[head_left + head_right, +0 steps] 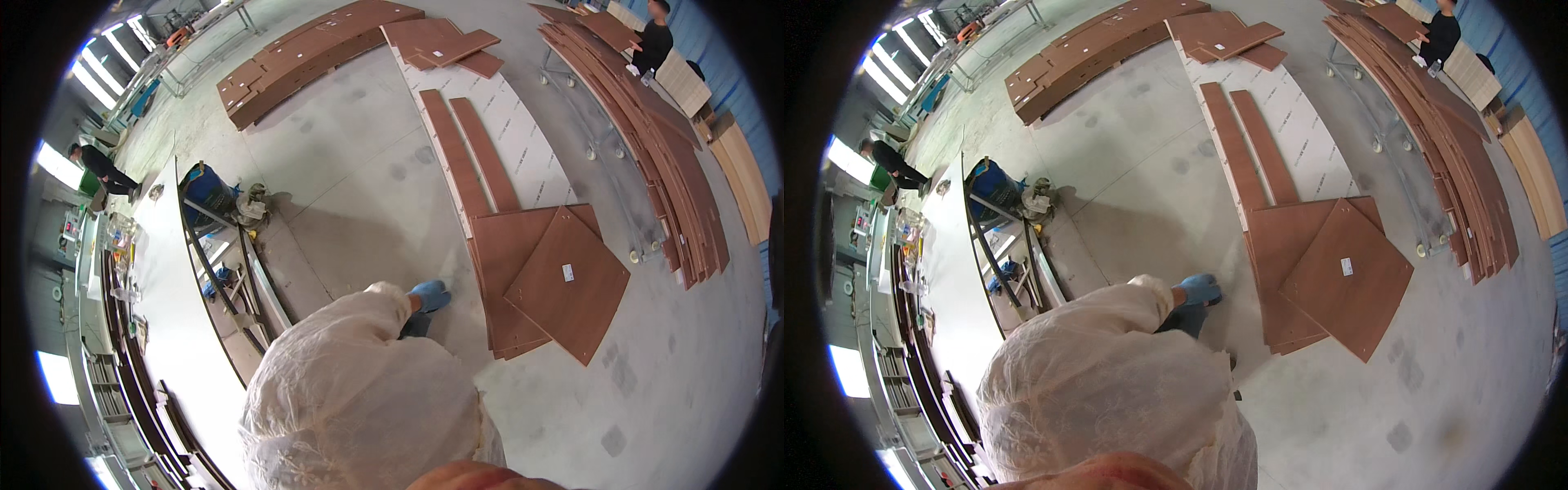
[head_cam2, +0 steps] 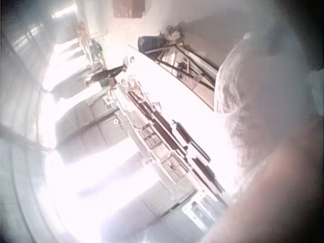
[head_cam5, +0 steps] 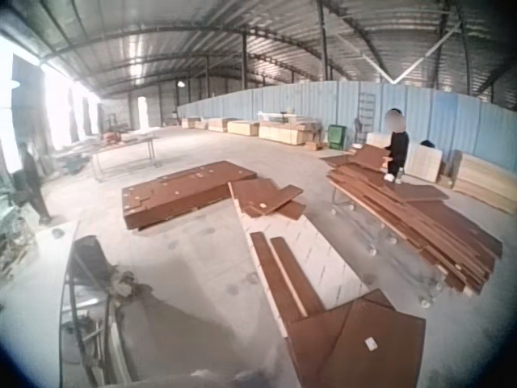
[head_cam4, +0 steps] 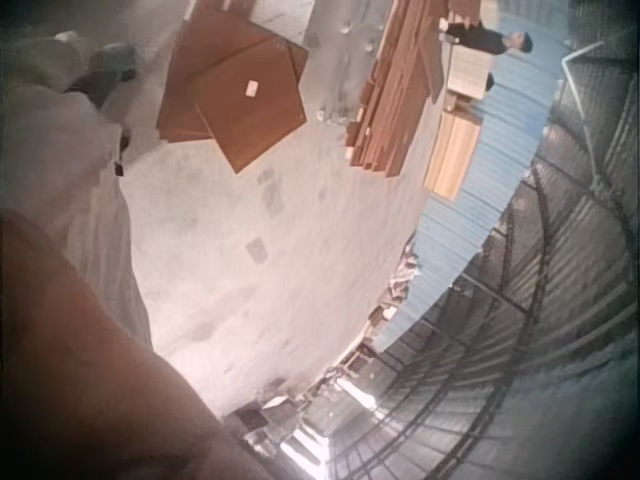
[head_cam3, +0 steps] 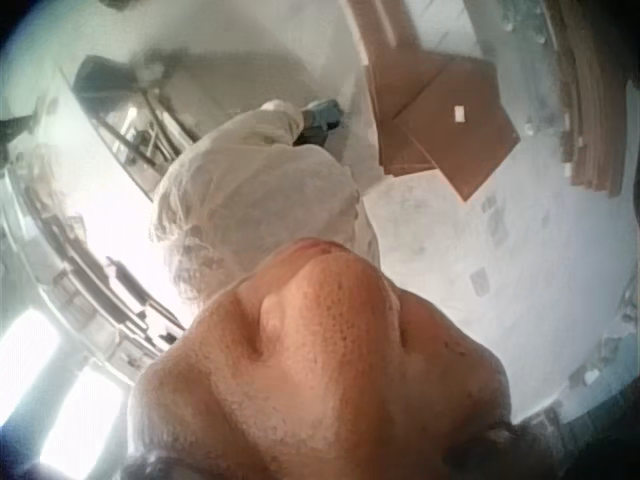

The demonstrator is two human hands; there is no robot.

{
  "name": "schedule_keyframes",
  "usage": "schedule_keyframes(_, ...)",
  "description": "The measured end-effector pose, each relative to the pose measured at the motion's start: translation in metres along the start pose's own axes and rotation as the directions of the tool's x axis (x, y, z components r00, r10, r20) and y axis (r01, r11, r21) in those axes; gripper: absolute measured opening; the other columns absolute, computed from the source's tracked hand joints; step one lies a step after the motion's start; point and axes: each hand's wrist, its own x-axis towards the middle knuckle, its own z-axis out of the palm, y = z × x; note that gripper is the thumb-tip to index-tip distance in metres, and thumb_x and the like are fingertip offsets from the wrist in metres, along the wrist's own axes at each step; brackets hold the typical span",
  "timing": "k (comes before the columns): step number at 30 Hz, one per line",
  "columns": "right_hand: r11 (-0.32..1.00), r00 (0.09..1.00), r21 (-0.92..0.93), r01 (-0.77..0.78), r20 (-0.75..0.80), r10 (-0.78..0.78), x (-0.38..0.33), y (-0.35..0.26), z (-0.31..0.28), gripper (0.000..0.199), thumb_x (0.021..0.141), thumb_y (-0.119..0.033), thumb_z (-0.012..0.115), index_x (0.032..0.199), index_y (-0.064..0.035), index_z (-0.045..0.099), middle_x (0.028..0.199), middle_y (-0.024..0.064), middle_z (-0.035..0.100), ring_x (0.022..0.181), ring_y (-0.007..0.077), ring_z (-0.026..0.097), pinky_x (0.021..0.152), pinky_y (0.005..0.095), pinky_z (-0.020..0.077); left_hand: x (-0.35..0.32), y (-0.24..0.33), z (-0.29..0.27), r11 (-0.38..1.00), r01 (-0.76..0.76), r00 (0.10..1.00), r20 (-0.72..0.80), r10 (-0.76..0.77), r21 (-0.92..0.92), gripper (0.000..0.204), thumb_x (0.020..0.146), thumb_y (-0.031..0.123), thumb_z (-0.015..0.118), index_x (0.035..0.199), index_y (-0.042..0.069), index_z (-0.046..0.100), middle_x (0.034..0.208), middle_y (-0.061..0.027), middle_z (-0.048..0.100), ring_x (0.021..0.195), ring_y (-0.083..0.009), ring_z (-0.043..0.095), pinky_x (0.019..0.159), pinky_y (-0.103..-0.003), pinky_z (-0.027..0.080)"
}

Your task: The person kneels and picks up brown wooden panels, then stands to place them on a table and later stacks them on the floor. The person handles the panels one at a time, aligning edges and adjusting positions.

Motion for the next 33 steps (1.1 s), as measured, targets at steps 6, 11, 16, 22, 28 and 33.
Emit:
schedule_keyframes(6, 0.997, 0.998, -0.080, 0.002, 0.069, 0.004, 0.002, 0.006, -0.042, 0.046, 0.098, -0.043, 0.063, 0.101, 0.0015, 0.077, 0.093, 0.0173, 0.079, 0.086, 0.0285, 0.074, 0.079, 0.0426, 0.0564, -0.141, -0.040, 0.060, 0.857, 0.461, 0.806, -0.297, -0.513, -0.230, 0.052, 0.093, 0.047, 0.059, 0.126, 0.010, 0.075, 0.131, -0.0222, 0.070, 0.128, -0.0397, 0.064, 0.108, -0.049, 0.048)
schedule_keyframes(11, 0.992, 0.992, -0.123, -0.017, 0.123, 0.033, 0.004, 0.013, -0.032, 0.045, 0.098, -0.041, 0.064, 0.102, 0.0020, 0.076, 0.093, 0.0170, 0.079, 0.086, 0.0277, 0.074, 0.079, 0.0421, 0.0565, -0.143, -0.187, 0.069, 0.896, 0.415, 0.876, -0.194, -0.441, -0.160, 0.063, 0.093, 0.052, 0.062, 0.126, -0.001, 0.073, 0.130, -0.0240, 0.070, 0.127, -0.0403, 0.064, 0.105, -0.048, 0.050)
schedule_keyframes(16, 0.996, 0.984, -0.093, 0.012, 0.179, 0.005, 0.008, 0.009, 0.009, 0.044, 0.098, -0.040, 0.065, 0.102, 0.0025, 0.076, 0.093, 0.0166, 0.079, 0.085, 0.0270, 0.074, 0.079, 0.0416, 0.0565, -0.141, -0.277, 0.070, 0.863, 0.414, 0.836, -0.254, -0.486, -0.290, 0.060, 0.091, 0.048, 0.066, 0.124, -0.002, 0.073, 0.125, -0.0226, 0.073, 0.119, -0.0409, 0.068, 0.099, -0.047, 0.053)
schedule_keyframes(22, 0.944, 0.953, -0.232, 0.236, 0.246, -0.177, -0.021, -0.060, 0.089, 0.039, 0.097, -0.033, 0.067, 0.108, 0.0044, 0.075, 0.094, 0.0138, 0.078, 0.084, 0.0230, 0.072, 0.076, 0.0378, 0.0560, -0.138, -0.322, 0.047, 0.875, 0.299, 0.864, -0.281, -0.417, -0.380, 0.059, 0.090, 0.047, 0.069, 0.123, -0.002, 0.073, 0.124, -0.0216, 0.074, 0.118, -0.0383, 0.069, 0.098, -0.045, 0.053)
schedule_keyframes(28, 0.861, 0.906, -0.296, 0.412, 0.229, -0.355, -0.031, -0.084, 0.121, 0.034, 0.096, -0.030, 0.067, 0.094, 0.0030, 0.075, 0.088, 0.0110, 0.076, 0.079, 0.0182, 0.069, 0.069, 0.0367, 0.0528, -0.127, -0.354, 0.023, 0.818, 0.406, 0.808, -0.258, -0.530, -0.408, 0.054, 0.089, 0.044, 0.071, 0.119, 0.000, 0.075, 0.121, -0.0208, 0.075, 0.116, -0.0374, 0.070, 0.098, -0.044, 0.053)
schedule_keyframes(33, 0.918, 0.972, -0.346, 0.195, 0.193, -0.134, 0.013, -0.080, 0.101, 0.033, 0.097, -0.030, 0.066, 0.093, 0.0021, 0.074, 0.087, 0.0114, 0.075, 0.078, 0.0197, 0.069, 0.068, 0.0379, 0.0522, -0.109, -0.349, -0.009, 0.810, 0.402, 0.796, -0.274, -0.540, -0.427, 0.054, 0.090, 0.046, 0.065, 0.116, 0.000, 0.076, 0.118, -0.0248, 0.075, 0.116, -0.0409, 0.070, 0.097, -0.047, 0.053)
